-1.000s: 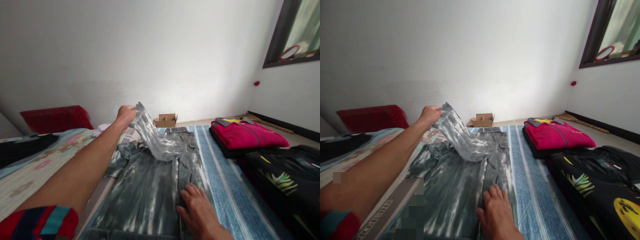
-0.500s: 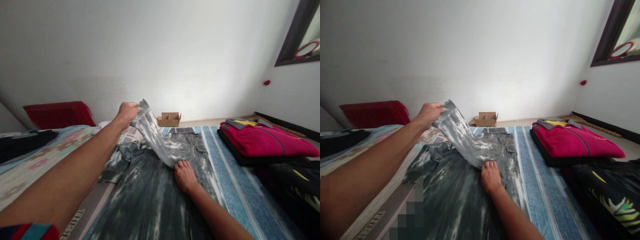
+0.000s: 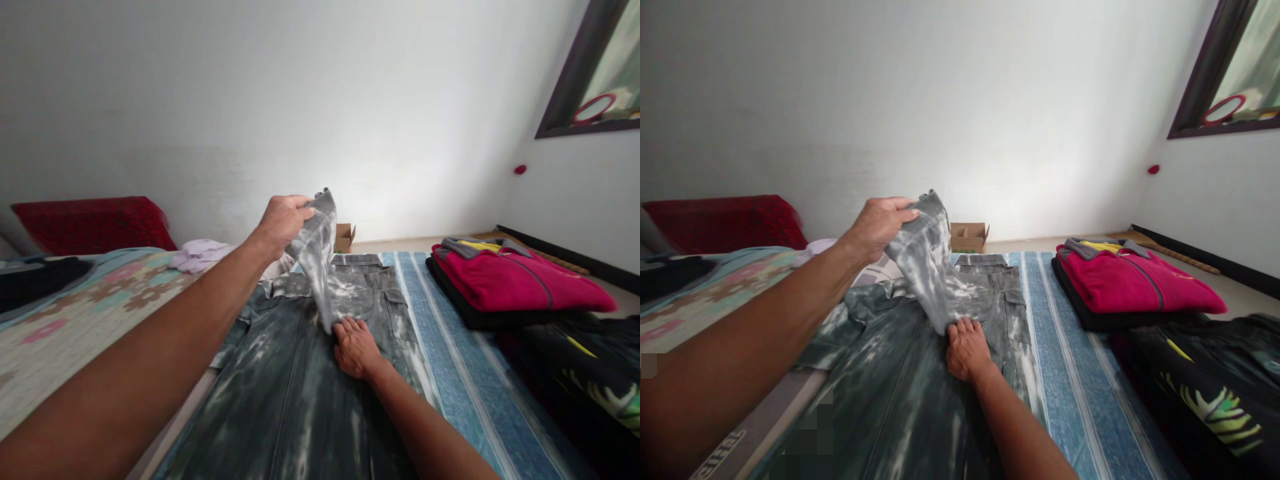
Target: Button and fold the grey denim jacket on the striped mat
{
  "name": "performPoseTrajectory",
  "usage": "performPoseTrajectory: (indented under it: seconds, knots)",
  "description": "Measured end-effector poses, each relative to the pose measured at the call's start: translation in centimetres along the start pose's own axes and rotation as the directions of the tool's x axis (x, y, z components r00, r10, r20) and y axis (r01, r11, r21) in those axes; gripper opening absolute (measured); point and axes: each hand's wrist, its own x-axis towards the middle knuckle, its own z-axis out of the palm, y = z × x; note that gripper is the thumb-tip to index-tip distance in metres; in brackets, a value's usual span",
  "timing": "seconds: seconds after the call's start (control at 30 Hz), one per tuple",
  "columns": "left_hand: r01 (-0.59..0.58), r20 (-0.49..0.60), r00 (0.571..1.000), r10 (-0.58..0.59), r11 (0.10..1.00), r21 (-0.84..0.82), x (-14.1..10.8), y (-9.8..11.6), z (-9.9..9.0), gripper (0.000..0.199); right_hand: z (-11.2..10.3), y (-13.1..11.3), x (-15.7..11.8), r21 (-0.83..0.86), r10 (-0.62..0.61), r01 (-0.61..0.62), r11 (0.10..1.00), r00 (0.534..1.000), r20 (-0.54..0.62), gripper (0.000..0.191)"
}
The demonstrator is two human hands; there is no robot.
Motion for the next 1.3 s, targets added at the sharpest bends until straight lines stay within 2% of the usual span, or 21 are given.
performPoseTrajectory:
  seconds: [0.1, 0.2, 0.3, 0.37, 0.47, 0.5, 0.57, 0.63, 0.7, 0.77, 1.0, 1.17, 1.3]
  knots:
    - [-0.058, 0.154, 0.987, 0.052, 0.998, 0.032, -2.2, 2.1, 2.9, 0.023, 0.0, 0.3, 0.0, 0.202, 0.027, -0.016, 0.979, 0.998, -0.053, 0.035]
    - [-0.251, 0.348, 0.915, 0.204, 0.963, 0.098, -5.4, 3.2, 5.8, 0.026, -0.7, 1.1, 0.1, 0.466, 0.136, -0.067, 0.883, 0.984, -0.116, 0.020]
    - [-0.494, 0.528, 0.783, 0.329, 0.845, 0.205, -9.5, 2.8, 8.1, 0.026, -2.1, 2.9, -0.9, 0.720, 0.337, -0.124, 0.683, 0.928, -0.160, 0.018]
    - [-0.612, 0.674, 0.672, 0.308, 0.743, 0.270, -12.4, 1.8, 9.2, 0.023, -3.3, 4.5, -2.5, 0.842, 0.459, -0.139, 0.522, 0.877, -0.140, 0.018]
    - [-0.745, 0.827, 0.508, 0.242, 0.605, 0.280, -16.3, 0.0, 9.8, 0.016, -4.7, 7.0, -5.4, 0.941, 0.554, -0.177, 0.287, 0.833, -0.012, 0.021]
    - [-0.770, 0.856, 0.469, 0.217, 0.575, 0.276, -17.4, -0.6, 9.8, 0.015, -5.1, 7.7, -6.2, 0.955, 0.567, -0.199, 0.219, 0.823, 0.041, 0.022]
    - [-0.795, 0.892, 0.422, 0.162, 0.538, 0.278, -19.2, -1.7, 9.7, 0.016, -5.4, 8.4, -7.5, 0.962, 0.582, -0.247, 0.119, 0.802, 0.134, 0.025]
    - [-0.801, 0.907, 0.405, 0.116, 0.523, 0.291, -20.6, -2.6, 9.5, 0.016, -5.4, 8.6, -8.1, 0.954, 0.599, -0.292, 0.070, 0.777, 0.194, 0.026]
    - [-0.796, 0.906, 0.412, 0.094, 0.522, 0.307, -21.7, -3.2, 9.3, 0.017, -5.2, 8.3, -8.2, 0.939, 0.622, -0.337, 0.063, 0.749, 0.227, 0.022]
    - [-0.789, 0.901, 0.425, 0.089, 0.524, 0.320, -22.6, -3.5, 9.3, 0.017, -5.0, 7.8, -7.9, 0.920, 0.648, -0.382, 0.084, 0.722, 0.241, 0.021]
    - [-0.817, 0.902, 0.425, 0.083, 0.463, 0.342, -24.4, -3.3, 9.2, 0.016, -5.7, 7.0, -7.8, 0.842, 0.727, -0.501, 0.198, 0.652, 0.217, 0.038]
    - [-0.834, 0.891, 0.439, 0.118, 0.422, 0.355, -24.9, -3.3, 9.0, 0.021, -6.3, 6.9, -8.1, 0.791, 0.736, -0.551, 0.265, 0.646, 0.204, 0.036]
    - [-0.815, 0.891, 0.441, 0.106, 0.464, 0.348, -26.2, -3.9, 9.2, 0.016, -6.3, 6.9, -8.0, 0.754, 0.739, -0.572, 0.322, 0.650, 0.177, 0.037]
